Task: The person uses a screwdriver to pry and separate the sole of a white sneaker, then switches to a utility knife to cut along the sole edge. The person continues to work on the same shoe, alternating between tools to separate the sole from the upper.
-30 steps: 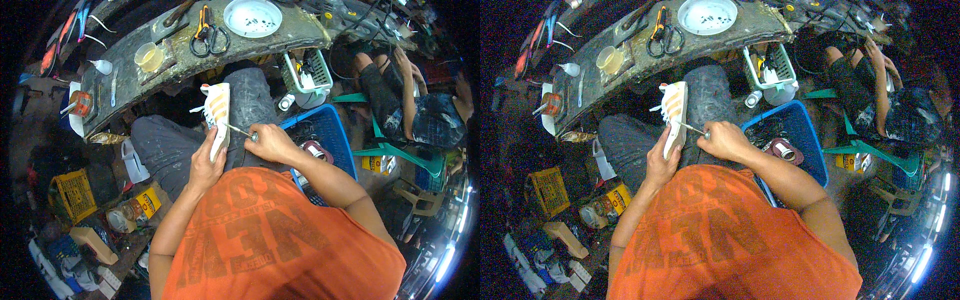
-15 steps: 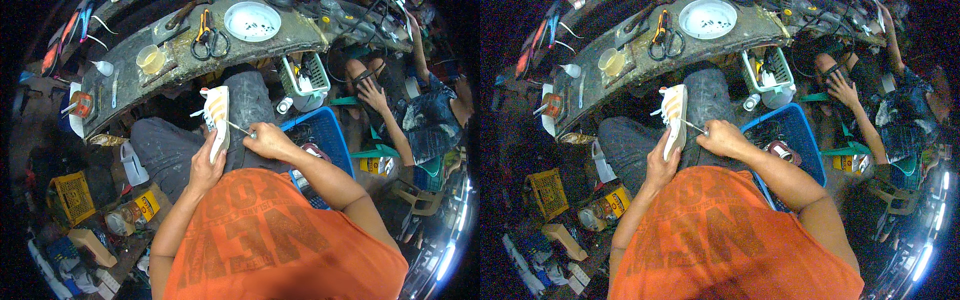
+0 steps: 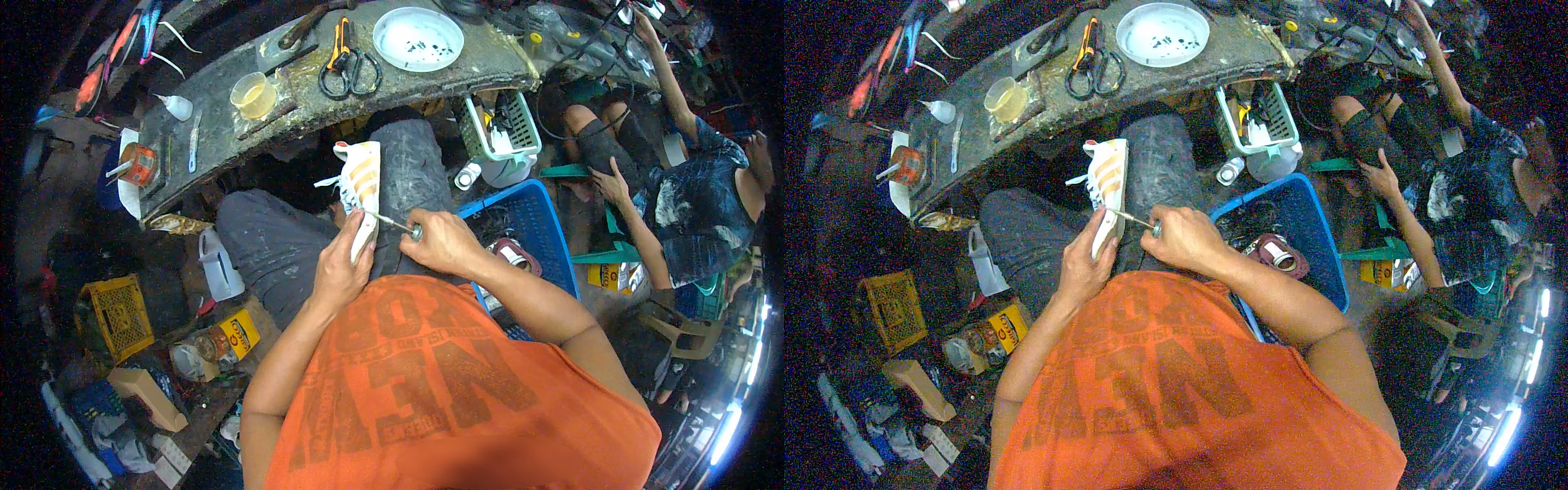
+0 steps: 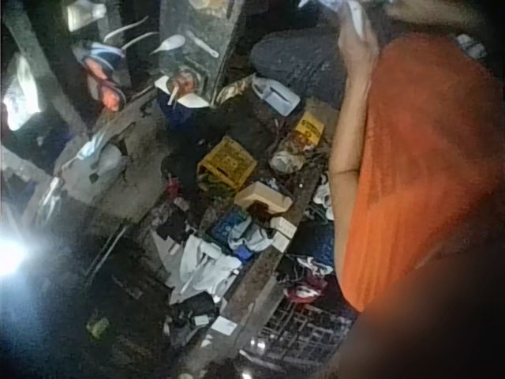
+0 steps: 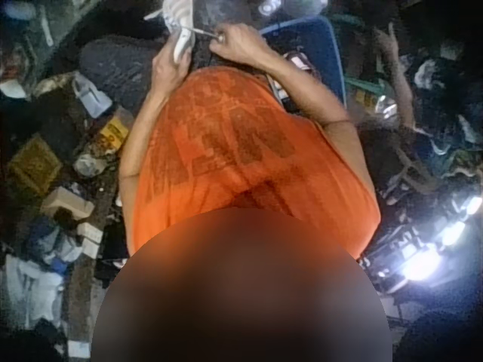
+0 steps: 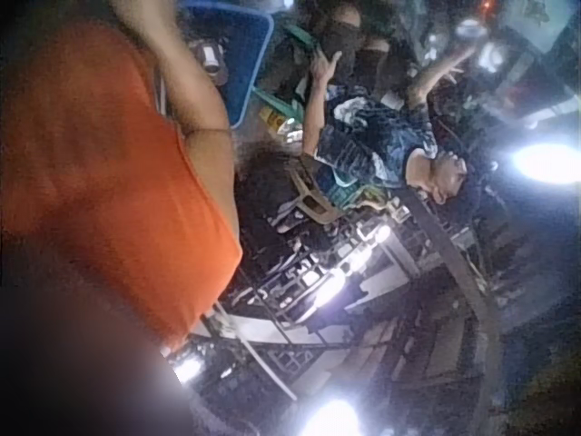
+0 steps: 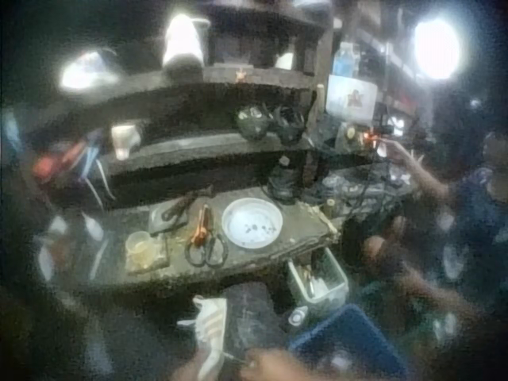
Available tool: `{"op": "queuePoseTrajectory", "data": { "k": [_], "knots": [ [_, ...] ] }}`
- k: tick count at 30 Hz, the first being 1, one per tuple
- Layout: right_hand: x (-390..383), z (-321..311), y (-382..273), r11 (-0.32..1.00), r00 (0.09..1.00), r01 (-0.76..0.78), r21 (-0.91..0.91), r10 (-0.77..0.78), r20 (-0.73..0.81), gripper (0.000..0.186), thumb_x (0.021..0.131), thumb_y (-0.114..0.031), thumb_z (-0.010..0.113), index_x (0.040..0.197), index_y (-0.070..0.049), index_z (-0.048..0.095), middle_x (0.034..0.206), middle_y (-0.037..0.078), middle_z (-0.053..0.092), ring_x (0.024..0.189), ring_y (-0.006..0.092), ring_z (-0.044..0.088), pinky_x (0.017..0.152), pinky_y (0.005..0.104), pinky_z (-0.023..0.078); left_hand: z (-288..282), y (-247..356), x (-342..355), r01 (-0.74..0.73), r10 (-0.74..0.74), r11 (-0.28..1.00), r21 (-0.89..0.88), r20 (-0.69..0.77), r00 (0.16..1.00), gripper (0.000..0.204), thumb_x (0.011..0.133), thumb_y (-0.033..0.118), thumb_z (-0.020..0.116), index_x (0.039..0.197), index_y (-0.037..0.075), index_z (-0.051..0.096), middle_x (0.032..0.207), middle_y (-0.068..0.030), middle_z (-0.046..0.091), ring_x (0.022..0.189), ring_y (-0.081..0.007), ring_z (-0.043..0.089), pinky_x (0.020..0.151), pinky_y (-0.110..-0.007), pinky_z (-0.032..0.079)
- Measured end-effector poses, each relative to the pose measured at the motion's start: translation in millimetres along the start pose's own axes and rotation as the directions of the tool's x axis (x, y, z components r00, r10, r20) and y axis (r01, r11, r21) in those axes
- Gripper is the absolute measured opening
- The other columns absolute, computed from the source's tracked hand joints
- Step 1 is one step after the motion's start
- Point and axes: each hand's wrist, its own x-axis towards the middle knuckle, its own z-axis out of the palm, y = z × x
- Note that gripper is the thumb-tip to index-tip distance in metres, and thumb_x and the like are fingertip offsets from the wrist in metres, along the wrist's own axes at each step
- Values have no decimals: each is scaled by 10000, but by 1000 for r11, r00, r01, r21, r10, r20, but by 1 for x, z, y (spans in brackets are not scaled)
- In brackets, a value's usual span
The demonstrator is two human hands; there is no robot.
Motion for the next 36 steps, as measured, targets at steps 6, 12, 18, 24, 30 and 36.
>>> {"op": "queuePoseTrajectory", "data": {
  "k": [6,12,18,24,30,36],
  "knots": [
    [-8,3,-1,997,997,65,-43,-66,-40,347,859,-313,697,982,11,717,877,281,737,844,472,729,791,560,585,1,2,1,7,-6,1000,15,-12,1000,567,962,56,686,1497,-16,513,1467,-321,569,1345,-446,592,1097,-468,508],
    [-10,-3,2,999,998,37,7,-36,-50,331,852,-294,715,991,7,719,868,270,736,842,454,730,783,523,585,-2,11,4,-74,111,980,185,-194,975,589,867,21,766,1422,-19,572,1379,-231,604,1310,-438,567,1113,-472,474],
    [-3,-9,14,977,992,-118,180,123,-15,385,839,-339,722,1028,-4,748,934,286,749,918,459,736,857,519,585,-2,8,18,-190,240,952,240,-203,949,627,788,29,827,1371,5,594,1349,-211,580,1299,-435,542,1109,-476,467],
    [-2,-9,14,956,985,-162,245,173,-25,407,832,-346,726,1015,17,747,942,297,743,927,458,734,869,520,579,10,-6,34,-325,397,896,303,-214,893,705,756,124,882,1387,28,583,1348,-212,578,1195,-421,593,1024,-513,513],
    [-3,-6,9,975,995,-95,202,98,-8,389,834,-335,718,996,18,746,918,308,734,908,459,734,842,532,580,11,-3,11,-244,305,925,290,-186,934,704,772,211,890,1390,43,598,1265,-189,580,1119,-400,620,920,-490,563],
    [7,-9,11,983,998,-69,172,67,19,371,832,-326,699,974,14,743,901,306,733,900,480,727,844,541,579,11,-1,13,-295,358,898,327,-150,922,622,785,165,861,1354,46,638,1246,-201,580,1113,-394,613,917,-478,552]
  ]
}}
